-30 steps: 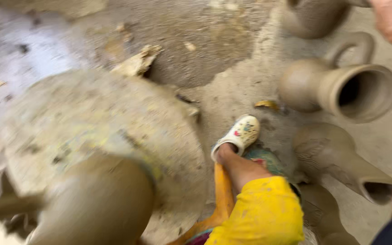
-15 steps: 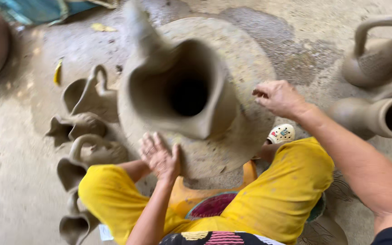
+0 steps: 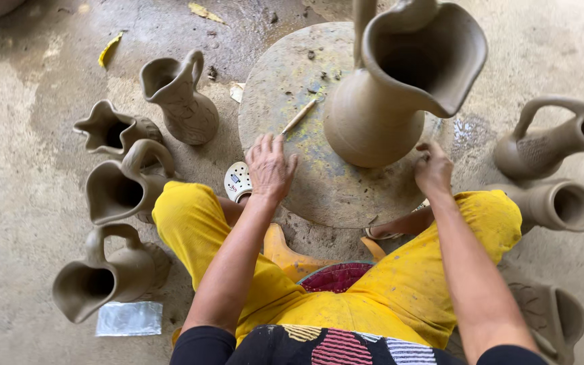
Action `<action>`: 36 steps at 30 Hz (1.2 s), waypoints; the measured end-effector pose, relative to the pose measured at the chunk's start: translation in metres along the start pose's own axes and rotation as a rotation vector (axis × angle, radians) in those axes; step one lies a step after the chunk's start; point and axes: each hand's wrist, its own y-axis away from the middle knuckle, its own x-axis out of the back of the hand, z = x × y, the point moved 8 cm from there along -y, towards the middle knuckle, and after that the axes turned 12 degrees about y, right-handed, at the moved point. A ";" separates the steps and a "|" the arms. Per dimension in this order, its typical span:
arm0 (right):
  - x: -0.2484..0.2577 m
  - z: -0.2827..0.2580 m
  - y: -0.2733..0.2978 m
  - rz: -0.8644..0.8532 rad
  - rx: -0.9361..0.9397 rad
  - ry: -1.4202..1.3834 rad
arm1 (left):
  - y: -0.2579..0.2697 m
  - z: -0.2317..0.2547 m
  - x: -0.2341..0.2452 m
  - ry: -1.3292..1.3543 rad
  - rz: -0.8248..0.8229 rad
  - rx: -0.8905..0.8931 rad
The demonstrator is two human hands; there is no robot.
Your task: The person uses a wooden tool to refine the surface and carve decorative lines into a large clay pitcher on a manual pottery wheel, then places the tool into a container and selects other wooden tools from the same container.
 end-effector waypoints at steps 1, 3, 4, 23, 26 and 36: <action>-0.001 0.003 0.007 -0.002 0.018 0.005 | 0.001 0.016 0.012 -0.054 0.147 -0.169; -0.023 0.039 0.023 -0.085 -0.504 -0.548 | 0.009 0.029 -0.001 -0.137 0.063 -0.126; -0.024 0.034 0.024 -0.098 -0.500 -0.548 | 0.017 0.033 -0.012 -0.226 -0.041 -0.088; -0.014 0.042 0.014 0.137 -0.427 -0.794 | 0.044 0.052 -0.031 -0.071 0.217 -0.283; -0.017 0.050 0.020 0.094 -0.473 -0.850 | 0.025 0.039 -0.049 -0.129 0.196 -0.187; 0.007 0.000 0.028 0.068 -0.335 -0.912 | 0.037 -0.012 0.006 0.214 0.241 0.126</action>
